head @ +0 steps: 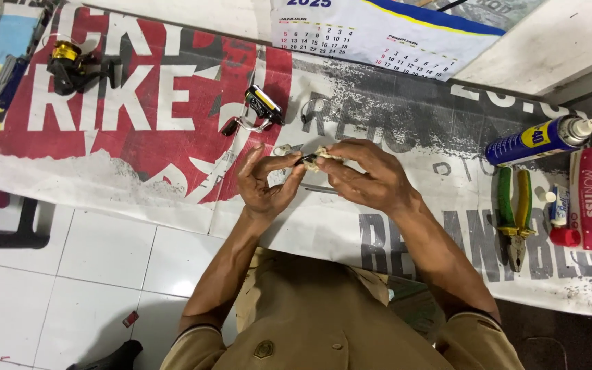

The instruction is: Assembling the internal components of a fishing reel, including gears and small mechanical parts, on a workbench.

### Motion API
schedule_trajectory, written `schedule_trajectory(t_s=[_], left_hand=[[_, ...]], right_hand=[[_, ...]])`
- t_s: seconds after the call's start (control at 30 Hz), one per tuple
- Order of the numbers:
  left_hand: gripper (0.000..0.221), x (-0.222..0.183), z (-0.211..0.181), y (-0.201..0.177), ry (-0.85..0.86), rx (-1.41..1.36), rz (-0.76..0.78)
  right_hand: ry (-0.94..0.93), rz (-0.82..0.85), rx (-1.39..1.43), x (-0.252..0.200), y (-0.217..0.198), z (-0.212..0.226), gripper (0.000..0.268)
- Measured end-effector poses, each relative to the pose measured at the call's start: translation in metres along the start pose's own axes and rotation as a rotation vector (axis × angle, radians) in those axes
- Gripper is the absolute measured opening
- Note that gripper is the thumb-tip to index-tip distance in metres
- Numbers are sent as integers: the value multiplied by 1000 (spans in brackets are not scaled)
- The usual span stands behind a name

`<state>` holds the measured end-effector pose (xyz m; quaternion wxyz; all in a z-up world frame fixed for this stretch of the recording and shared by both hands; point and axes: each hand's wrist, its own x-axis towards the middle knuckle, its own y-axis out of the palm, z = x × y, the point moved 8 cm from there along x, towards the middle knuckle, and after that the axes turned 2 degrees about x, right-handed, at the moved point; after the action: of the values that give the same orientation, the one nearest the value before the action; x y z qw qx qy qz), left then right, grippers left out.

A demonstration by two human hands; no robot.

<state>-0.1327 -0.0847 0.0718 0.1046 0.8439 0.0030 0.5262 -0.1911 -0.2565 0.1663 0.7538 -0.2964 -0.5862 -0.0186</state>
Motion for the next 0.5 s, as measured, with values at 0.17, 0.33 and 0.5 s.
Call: schedule_trajectory(t_s=[0.17,0.33,0.5], left_hand=[[79,3,6,-6,-77,27,-44],[79,3,4,-6,-118,42,-56],[82,-4,12,-2,-278,33,-71]], right_hand=[[150,-50,17,-49,-9,-29,21],[254,-81,32,-46,0,-26,19],[308,-92,170,-31,8,-19,17]])
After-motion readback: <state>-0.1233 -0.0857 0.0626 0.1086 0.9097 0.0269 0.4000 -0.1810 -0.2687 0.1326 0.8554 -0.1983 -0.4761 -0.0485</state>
